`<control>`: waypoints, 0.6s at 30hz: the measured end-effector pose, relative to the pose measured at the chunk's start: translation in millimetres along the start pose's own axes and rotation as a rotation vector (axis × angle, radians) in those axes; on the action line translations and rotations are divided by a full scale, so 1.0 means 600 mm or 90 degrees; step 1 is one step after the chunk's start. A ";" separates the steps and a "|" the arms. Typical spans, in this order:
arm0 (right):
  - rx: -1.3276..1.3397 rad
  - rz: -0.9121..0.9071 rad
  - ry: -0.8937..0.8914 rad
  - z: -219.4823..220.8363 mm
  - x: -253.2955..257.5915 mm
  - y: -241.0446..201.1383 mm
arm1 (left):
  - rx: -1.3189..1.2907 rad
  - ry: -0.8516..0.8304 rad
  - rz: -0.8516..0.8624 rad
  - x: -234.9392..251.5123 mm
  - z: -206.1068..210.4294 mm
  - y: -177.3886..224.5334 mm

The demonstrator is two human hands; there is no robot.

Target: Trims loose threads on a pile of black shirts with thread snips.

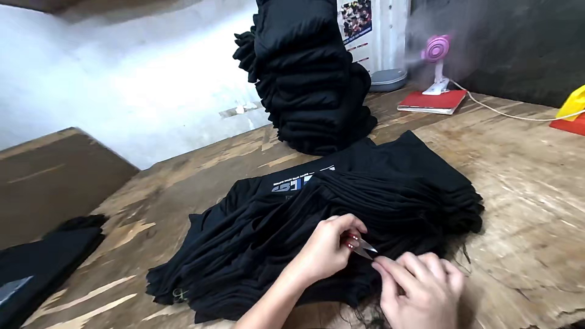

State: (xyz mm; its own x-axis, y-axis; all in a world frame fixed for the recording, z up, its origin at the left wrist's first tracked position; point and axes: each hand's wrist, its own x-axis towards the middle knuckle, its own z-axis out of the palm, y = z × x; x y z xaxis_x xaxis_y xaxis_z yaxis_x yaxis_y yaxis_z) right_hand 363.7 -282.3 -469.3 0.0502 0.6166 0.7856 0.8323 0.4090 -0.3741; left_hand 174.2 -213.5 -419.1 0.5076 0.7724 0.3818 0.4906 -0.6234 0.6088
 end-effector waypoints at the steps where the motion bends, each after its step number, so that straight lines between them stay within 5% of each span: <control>1: 0.016 0.001 0.012 -0.010 -0.001 0.005 | 0.010 0.010 0.033 -0.007 -0.005 0.001; 9: 0.118 -0.004 0.053 -0.020 -0.021 -0.006 | 0.210 0.127 0.167 -0.045 0.011 0.009; 11: 0.109 -0.002 -0.003 -0.035 -0.022 -0.007 | 0.225 0.111 0.098 -0.051 0.006 0.017; 15: 0.102 0.034 -0.132 -0.049 -0.029 -0.010 | 0.065 -0.111 -0.205 -0.038 -0.022 0.049; 18: 0.251 0.038 -0.128 -0.026 -0.041 -0.016 | 0.198 0.083 -0.191 -0.011 0.001 0.050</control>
State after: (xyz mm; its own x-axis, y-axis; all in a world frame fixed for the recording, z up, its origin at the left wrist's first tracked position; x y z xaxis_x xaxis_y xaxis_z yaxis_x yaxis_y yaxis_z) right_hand 363.0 -311.8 -477.3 -0.0492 0.7493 0.6604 0.5547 0.5704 -0.6058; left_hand 186.0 -237.6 -403.6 0.2257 0.9212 0.3169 0.8020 -0.3604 0.4764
